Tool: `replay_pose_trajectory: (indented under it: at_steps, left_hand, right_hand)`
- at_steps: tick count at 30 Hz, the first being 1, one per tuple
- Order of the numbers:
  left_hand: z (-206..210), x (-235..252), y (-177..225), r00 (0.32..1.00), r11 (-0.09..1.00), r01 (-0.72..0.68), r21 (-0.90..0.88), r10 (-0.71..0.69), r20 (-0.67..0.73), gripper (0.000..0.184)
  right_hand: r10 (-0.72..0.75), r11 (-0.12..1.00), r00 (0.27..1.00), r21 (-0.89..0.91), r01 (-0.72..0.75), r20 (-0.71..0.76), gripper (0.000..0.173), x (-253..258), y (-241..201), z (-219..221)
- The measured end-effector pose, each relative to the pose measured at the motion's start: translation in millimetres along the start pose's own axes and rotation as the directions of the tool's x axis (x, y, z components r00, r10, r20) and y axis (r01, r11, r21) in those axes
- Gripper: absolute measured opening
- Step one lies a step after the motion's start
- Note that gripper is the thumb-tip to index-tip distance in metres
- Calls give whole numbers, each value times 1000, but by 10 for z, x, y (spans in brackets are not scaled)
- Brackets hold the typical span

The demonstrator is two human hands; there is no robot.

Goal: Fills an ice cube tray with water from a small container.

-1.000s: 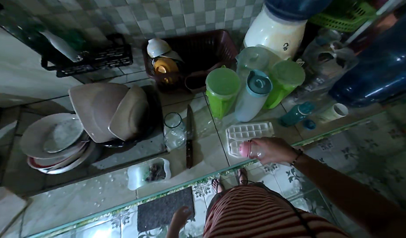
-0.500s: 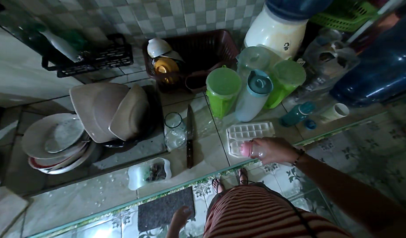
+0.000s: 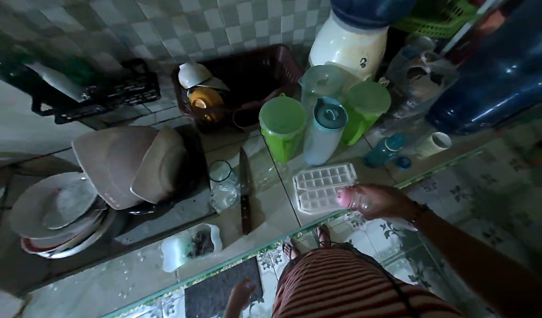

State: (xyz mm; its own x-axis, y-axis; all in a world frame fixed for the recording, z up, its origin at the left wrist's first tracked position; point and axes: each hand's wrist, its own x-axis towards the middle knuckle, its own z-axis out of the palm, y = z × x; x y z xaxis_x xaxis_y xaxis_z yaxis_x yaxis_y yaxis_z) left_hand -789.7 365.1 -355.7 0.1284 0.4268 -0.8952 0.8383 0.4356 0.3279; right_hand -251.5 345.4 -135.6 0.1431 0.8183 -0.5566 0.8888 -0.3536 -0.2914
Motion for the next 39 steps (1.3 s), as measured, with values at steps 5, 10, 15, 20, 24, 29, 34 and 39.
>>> replay_pose_trajectory:
  at_steps: [5,10,15,20,24,29,34,39]
  left_hand:
    - [-4,111,63,1000,998,-3,63,2,16,47]
    - [31,150,128,1000,999,6,44,-6,10,48]
    - [103,84,165,1000,1000,-21,9,21,1,46]
    - [153,-12,207,1000,999,-25,-22,25,-3,44]
    - [230,6,167,1000,999,-5,-48,4,-8,44]
    - [280,-137,226,1000,998,-8,-63,7,-11,43]
    - [309,-146,200,1000,998,18,-60,-19,-11,44]
    - [335,-40,100,1000,998,13,-63,-14,-15,47]
  right_hand:
    - [20,986,997,164,-8,-71,88,-110,205,-36]
    - [45,975,996,220,-26,-81,89,-144,297,-79]
    - [55,992,995,116,-45,-87,85,-69,359,-159]
    - [113,993,990,45,-109,-79,86,34,315,-286]
    - [141,990,987,31,-139,-82,82,94,281,-354]
    - [133,991,987,40,-130,-85,81,166,294,-402]
    - [168,986,978,28,-165,-123,80,188,207,-478]
    - [151,988,982,11,-151,-114,77,185,195,-487]
